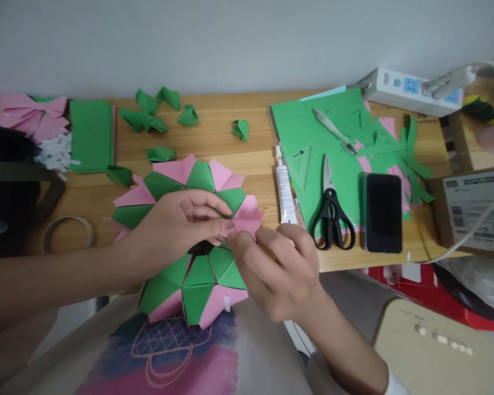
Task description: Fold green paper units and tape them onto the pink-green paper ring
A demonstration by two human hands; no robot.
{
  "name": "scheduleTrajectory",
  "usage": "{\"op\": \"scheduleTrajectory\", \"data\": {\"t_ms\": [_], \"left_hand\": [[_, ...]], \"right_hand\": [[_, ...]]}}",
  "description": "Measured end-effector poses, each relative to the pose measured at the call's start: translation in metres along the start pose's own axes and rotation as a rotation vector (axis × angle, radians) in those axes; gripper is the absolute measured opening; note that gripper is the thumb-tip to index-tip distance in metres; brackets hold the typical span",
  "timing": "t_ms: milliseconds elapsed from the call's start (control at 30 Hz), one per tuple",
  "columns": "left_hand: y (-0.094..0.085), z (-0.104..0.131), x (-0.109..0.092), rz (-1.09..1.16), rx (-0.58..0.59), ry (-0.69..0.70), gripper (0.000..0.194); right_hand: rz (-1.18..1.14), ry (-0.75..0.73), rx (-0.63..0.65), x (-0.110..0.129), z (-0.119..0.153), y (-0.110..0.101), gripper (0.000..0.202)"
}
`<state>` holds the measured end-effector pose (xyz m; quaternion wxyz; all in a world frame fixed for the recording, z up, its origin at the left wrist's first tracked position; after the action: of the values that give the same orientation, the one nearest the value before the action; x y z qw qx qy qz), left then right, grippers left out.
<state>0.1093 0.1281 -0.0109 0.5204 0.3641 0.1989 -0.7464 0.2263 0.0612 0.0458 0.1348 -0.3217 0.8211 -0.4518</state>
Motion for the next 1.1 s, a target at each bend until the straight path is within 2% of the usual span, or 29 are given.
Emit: {"op": "scheduleTrajectory", "data": {"t_ms": [67,133,200,267,333,400,467,533,667,933,1033,1100], "left_hand": [[0.001,0.001,0.0,0.005,0.007,-0.012,0.012],[0.001,0.001,0.0,0.006,0.016,-0.033,0.011],[-0.001,0.002,0.001,0.019,0.027,-0.061,0.011],[-0.003,0.003,0.002,0.042,0.04,-0.09,0.013],[-0.004,0.004,0.004,0.064,0.054,-0.109,0.013],[-0.004,0.005,0.005,0.08,0.071,-0.118,0.011],[-0.003,0.005,0.006,0.078,0.092,-0.117,0.011],[-0.001,0.004,0.005,0.052,0.106,-0.11,0.012],[-0.001,0.005,0.0,-0.037,0.107,-0.097,0.01],[-0.003,0.003,-0.005,-0.149,0.146,-0.013,0.004],[-0.004,0.005,-0.012,-0.314,0.184,0.139,0.004],[-0.006,0.012,-0.021,-0.586,0.158,0.299,0.008]], "right_hand": [[0.008,0.062,-0.008,-0.002,0.003,0.0,0.01],[0.029,0.184,-0.025,-0.004,0.008,-0.002,0.012],[0.015,0.357,-0.051,-0.004,0.014,-0.007,0.021],[-0.099,0.598,-0.089,-0.005,0.023,-0.013,0.017],[-0.363,0.913,-0.091,-0.007,0.038,-0.008,0.004],[-0.714,1.213,-0.057,-0.004,0.054,0.008,0.01],[-1.029,1.418,-0.021,0.004,0.064,0.027,0.019],[-1.211,1.545,-0.029,0.007,0.068,0.039,0.024],[-1.389,1.642,-0.024,0.005,0.059,0.049,0.032],[-1.548,1.617,0.152,-0.012,0.042,0.051,0.034],[-1.586,1.607,0.174,-0.015,0.04,0.053,0.031],[-1.597,1.598,0.193,-0.014,0.039,0.054,0.03]]}}
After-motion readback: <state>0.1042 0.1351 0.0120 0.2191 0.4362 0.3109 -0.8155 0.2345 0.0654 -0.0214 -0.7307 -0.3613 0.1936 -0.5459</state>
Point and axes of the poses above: each hand's wrist, its own z-axis away from the middle knuckle, its own y-axis out of the palm, x = y × z, the point moved 6 cm from there along -z, towards the middle knuckle
